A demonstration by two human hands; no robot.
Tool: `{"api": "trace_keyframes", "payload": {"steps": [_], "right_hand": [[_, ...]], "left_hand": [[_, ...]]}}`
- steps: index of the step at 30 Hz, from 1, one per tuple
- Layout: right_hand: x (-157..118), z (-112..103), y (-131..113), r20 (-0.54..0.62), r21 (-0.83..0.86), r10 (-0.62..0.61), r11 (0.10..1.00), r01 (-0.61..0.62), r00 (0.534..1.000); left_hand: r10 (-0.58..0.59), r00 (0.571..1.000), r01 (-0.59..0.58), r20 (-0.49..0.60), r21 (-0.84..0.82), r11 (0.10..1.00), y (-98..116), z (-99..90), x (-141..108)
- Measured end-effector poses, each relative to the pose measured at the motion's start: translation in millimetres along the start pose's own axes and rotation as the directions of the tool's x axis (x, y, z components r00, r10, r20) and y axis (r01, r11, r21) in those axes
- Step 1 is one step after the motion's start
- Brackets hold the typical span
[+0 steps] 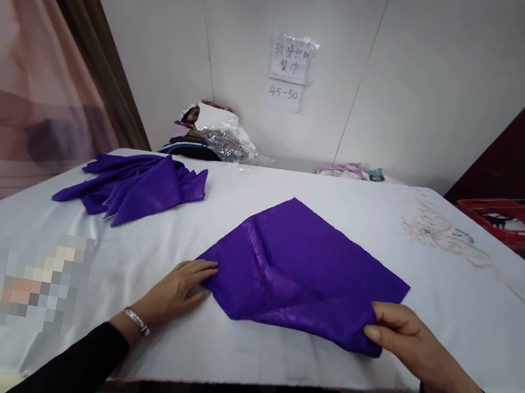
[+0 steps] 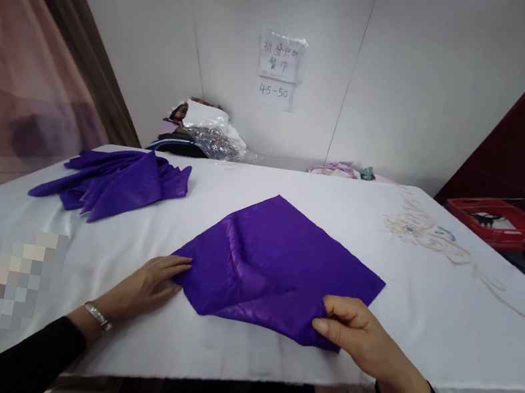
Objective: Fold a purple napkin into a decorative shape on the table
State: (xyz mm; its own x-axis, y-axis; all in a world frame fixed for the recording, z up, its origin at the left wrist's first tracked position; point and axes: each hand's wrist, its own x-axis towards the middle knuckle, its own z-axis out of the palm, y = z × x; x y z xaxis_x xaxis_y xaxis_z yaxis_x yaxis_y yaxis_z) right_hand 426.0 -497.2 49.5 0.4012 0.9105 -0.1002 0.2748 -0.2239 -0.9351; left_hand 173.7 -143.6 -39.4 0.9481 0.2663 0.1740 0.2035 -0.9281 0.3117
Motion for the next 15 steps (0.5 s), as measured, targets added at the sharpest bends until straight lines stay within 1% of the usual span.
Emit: {"api": "trace_keyframes", "payload": {"steps": [2, 5, 9, 12, 15], "right_hand": [[-3.0, -1.6, 3.2, -0.047, 0.005, -0.01, 1.0, 0.01, 0.999], [-7.1, -5.3, 9.9, -0.085, 0.011, -0.026, 1.0, 0.027, 0.996], [-9.1, -9.2, 15.6, -0.13, 0.003, -0.047, 0.999, 0.048, 0.99], [-10.6, -11.7, 15.6, -0.143, 0.001, -0.046, 0.999, 0.046, 0.989], [-14.7, -15.4, 13.5, -0.133, 0.02, -0.044, 0.999, 0.047, 0.99]], "left_hand": [[0.021, 1.0, -0.02, -0.018, 0.023, 1.0, -8.3, 0.8, 7.6], [0.081, 0.996, -0.08, -0.04, 0.036, 0.996, -21.2, 2.1, 13.9], [0.1, 0.988, -0.099, -0.115, 0.014, 0.995, -27.1, 3.2, 15.4], [0.083, 0.983, -0.095, -0.162, -0.067, 0.993, -29.3, -2.7, 7.9], [0.001, 0.978, -0.042, -0.211, -0.19, 0.981, -32.6, -18.8, -10.9]]}}
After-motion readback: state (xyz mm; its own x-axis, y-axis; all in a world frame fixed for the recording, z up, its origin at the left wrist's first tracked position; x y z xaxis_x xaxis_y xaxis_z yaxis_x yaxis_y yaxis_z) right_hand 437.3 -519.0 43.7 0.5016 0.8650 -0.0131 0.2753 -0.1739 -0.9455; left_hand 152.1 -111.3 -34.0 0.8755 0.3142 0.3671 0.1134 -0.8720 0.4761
